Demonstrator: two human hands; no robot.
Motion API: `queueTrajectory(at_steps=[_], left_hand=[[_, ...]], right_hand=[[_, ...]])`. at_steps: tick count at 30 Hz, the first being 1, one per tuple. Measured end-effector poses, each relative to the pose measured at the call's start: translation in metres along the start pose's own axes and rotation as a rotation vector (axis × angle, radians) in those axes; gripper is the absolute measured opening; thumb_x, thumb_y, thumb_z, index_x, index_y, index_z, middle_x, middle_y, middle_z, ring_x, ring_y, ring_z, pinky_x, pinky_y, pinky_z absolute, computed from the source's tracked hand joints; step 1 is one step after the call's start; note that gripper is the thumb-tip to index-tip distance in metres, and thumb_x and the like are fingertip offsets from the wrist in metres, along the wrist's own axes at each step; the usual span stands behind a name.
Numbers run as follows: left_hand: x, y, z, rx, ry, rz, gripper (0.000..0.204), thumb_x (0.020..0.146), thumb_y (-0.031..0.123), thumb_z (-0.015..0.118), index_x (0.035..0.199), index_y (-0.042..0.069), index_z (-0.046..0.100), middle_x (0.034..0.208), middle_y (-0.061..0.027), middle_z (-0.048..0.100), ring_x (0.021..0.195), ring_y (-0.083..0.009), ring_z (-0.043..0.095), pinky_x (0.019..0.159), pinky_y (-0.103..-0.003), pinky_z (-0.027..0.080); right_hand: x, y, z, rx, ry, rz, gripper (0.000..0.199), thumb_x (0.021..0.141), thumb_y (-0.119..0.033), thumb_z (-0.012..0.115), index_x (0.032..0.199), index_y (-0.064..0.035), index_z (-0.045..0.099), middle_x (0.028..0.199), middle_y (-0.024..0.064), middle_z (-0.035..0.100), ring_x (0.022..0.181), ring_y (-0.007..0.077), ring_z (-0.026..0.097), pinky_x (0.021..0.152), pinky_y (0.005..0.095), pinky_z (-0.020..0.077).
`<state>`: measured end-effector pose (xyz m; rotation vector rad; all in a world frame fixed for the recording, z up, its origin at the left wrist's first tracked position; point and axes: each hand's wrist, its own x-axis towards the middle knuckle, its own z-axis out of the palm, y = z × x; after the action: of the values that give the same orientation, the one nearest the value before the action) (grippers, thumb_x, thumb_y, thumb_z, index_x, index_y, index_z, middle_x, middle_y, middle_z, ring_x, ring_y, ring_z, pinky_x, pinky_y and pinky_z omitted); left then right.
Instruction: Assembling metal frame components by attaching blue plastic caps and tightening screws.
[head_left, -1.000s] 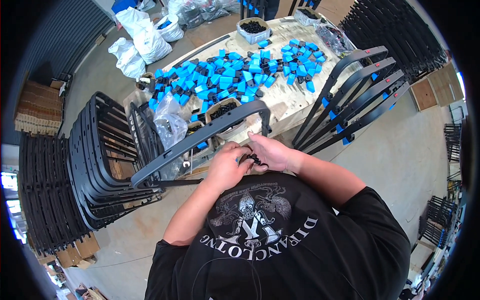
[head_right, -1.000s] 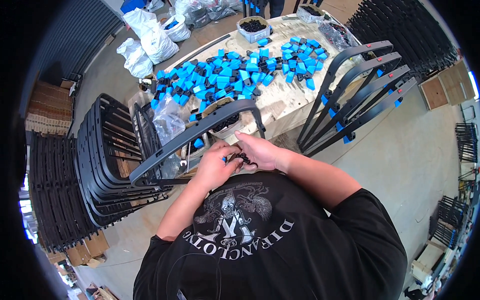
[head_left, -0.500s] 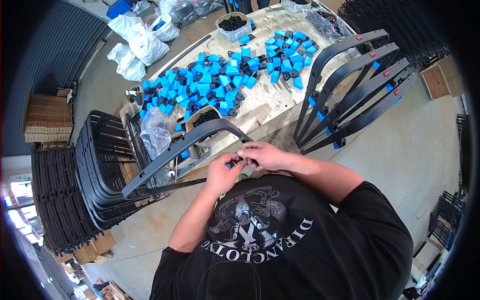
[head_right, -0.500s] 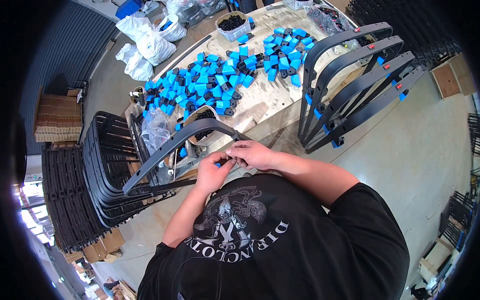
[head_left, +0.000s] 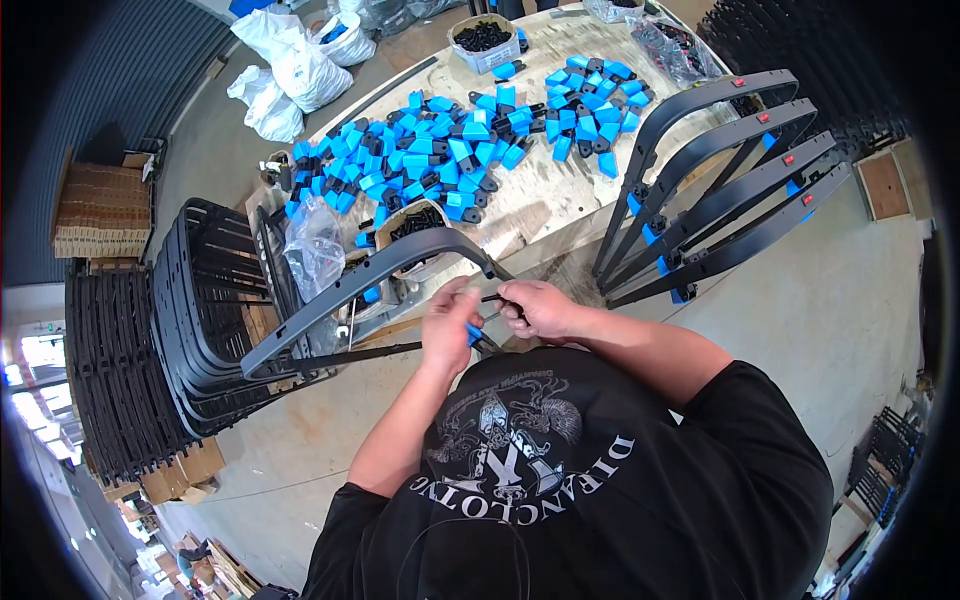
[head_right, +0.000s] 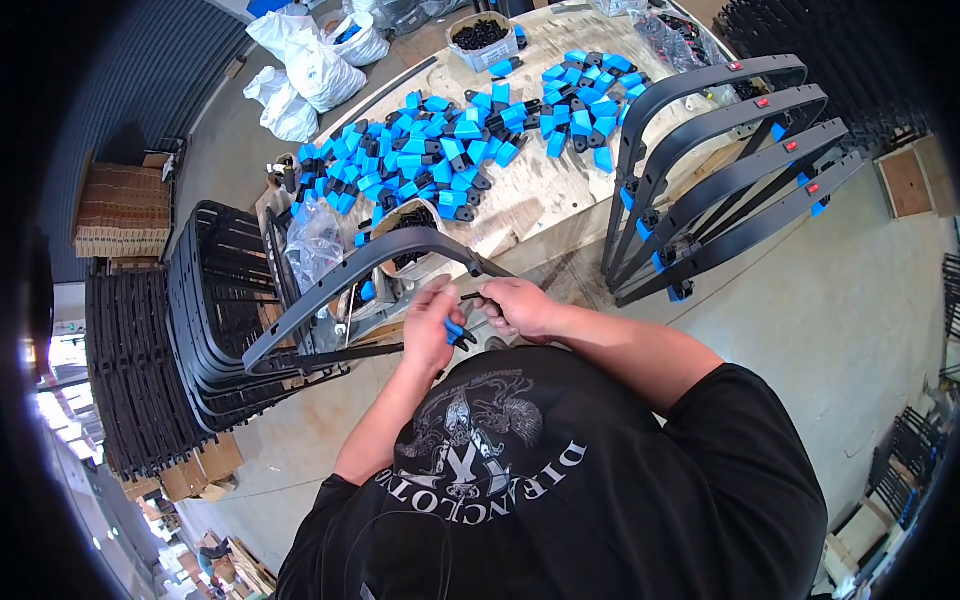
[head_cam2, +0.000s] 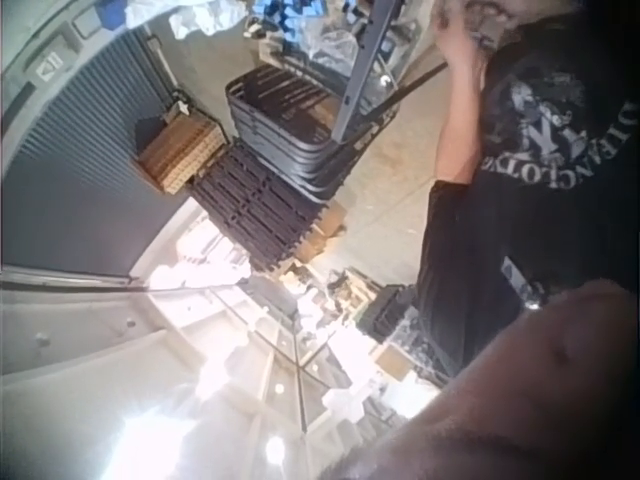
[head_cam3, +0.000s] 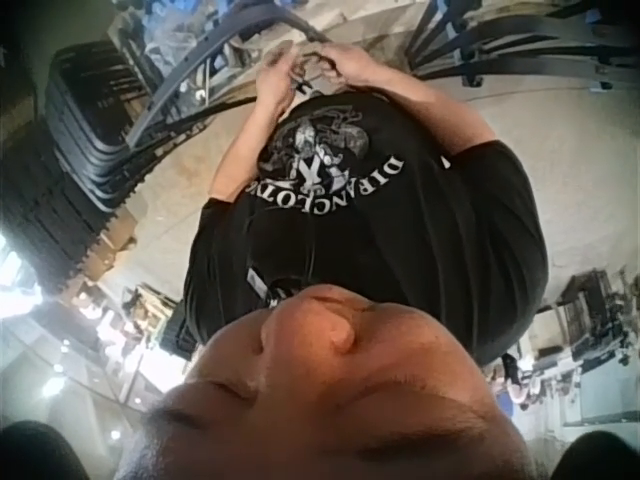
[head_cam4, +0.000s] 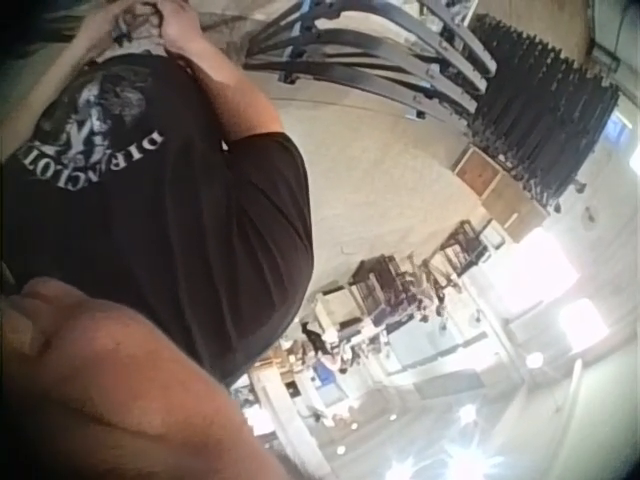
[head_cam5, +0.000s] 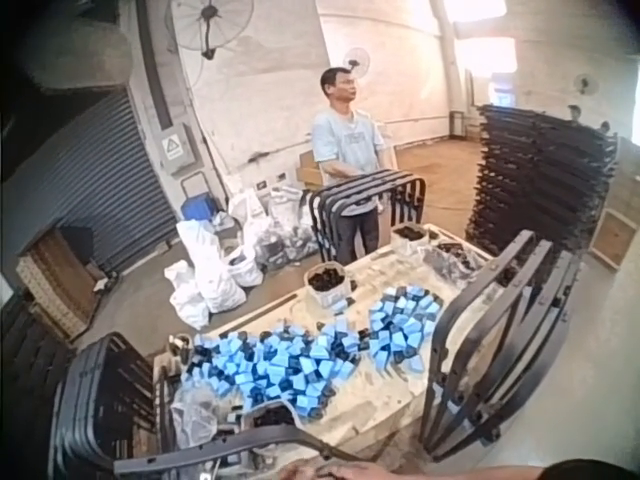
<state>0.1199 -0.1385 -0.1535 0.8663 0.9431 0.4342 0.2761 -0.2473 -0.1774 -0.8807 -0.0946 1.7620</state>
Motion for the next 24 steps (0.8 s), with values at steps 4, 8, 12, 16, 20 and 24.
queueTrajectory(at_steps=[4, 8, 12, 16, 20, 24], left_hand=[[0.018, 0.000, -0.020, -0.507, 0.000, 0.023, 0.018, 0.092, 0.005, 0.065, 0.109, 0.004, 0.060, 0.090, -0.0042, 0.061, 0.081, -0.0178, 0.060, 0.081, -0.038, 0.051], [0.015, -0.007, -0.005, -0.312, -0.055, 0.045, 0.029, 0.090, 0.001, 0.055, 0.119, 0.002, 0.060, 0.106, -0.0093, 0.064, 0.099, -0.0214, 0.061, 0.096, -0.038, 0.047], [-0.001, -0.005, -0.005, 0.228, -0.143, -0.063, 0.037, 0.100, 0.010, 0.045, 0.133, -0.003, 0.054, 0.118, -0.0122, 0.065, 0.109, -0.0229, 0.061, 0.101, -0.039, 0.049], [-0.002, -0.003, -0.015, 0.492, -0.539, -0.200, 0.032, 0.104, 0.013, 0.051, 0.131, -0.003, 0.057, 0.112, -0.0104, 0.069, 0.096, -0.0189, 0.068, 0.091, -0.033, 0.054], [0.005, -0.015, -0.016, 0.329, -0.446, -0.289, 0.030, 0.095, 0.008, 0.069, 0.121, -0.002, 0.058, 0.107, -0.0109, 0.068, 0.094, -0.0175, 0.067, 0.086, -0.034, 0.056], [0.031, -0.038, -0.017, 0.486, -0.180, -0.056, 0.036, 0.085, 0.013, 0.081, 0.109, -0.003, 0.059, 0.092, -0.0110, 0.067, 0.084, -0.0169, 0.066, 0.072, -0.032, 0.057]], right_hand=[[0.011, 0.014, -0.001, 0.034, 0.209, 0.093, 0.021, 0.099, -0.026, 0.047, 0.089, -0.0076, 0.049, 0.069, -0.0004, 0.041, 0.053, 0.0123, 0.036, 0.044, 0.0282, 0.0263], [0.011, 0.011, 0.021, 0.322, 0.259, 0.114, 0.019, 0.098, -0.021, 0.045, 0.084, -0.0078, 0.047, 0.070, 0.0033, 0.040, 0.057, 0.0147, 0.039, 0.044, 0.0280, 0.0266], [0.011, 0.008, 0.011, 0.344, 0.383, -0.034, 0.020, 0.099, -0.023, 0.045, 0.086, -0.0082, 0.047, 0.070, 0.0025, 0.043, 0.055, 0.0141, 0.040, 0.043, 0.0280, 0.0276], [0.013, 0.008, -0.002, 0.130, 0.368, -0.077, 0.021, 0.101, -0.026, 0.045, 0.092, -0.0088, 0.053, 0.073, 0.0020, 0.046, 0.057, 0.0129, 0.042, 0.042, 0.0283, 0.0290], [0.016, 0.009, -0.013, 0.023, 0.373, -0.045, 0.022, 0.102, -0.026, 0.044, 0.091, -0.0091, 0.052, 0.073, 0.0009, 0.047, 0.057, 0.0122, 0.042, 0.043, 0.0276, 0.0290], [0.024, -0.001, -0.029, 0.027, 0.401, -0.084, 0.023, 0.103, -0.026, 0.043, 0.090, -0.0096, 0.052, 0.073, -0.0003, 0.047, 0.058, 0.0113, 0.041, 0.044, 0.0266, 0.0285]])
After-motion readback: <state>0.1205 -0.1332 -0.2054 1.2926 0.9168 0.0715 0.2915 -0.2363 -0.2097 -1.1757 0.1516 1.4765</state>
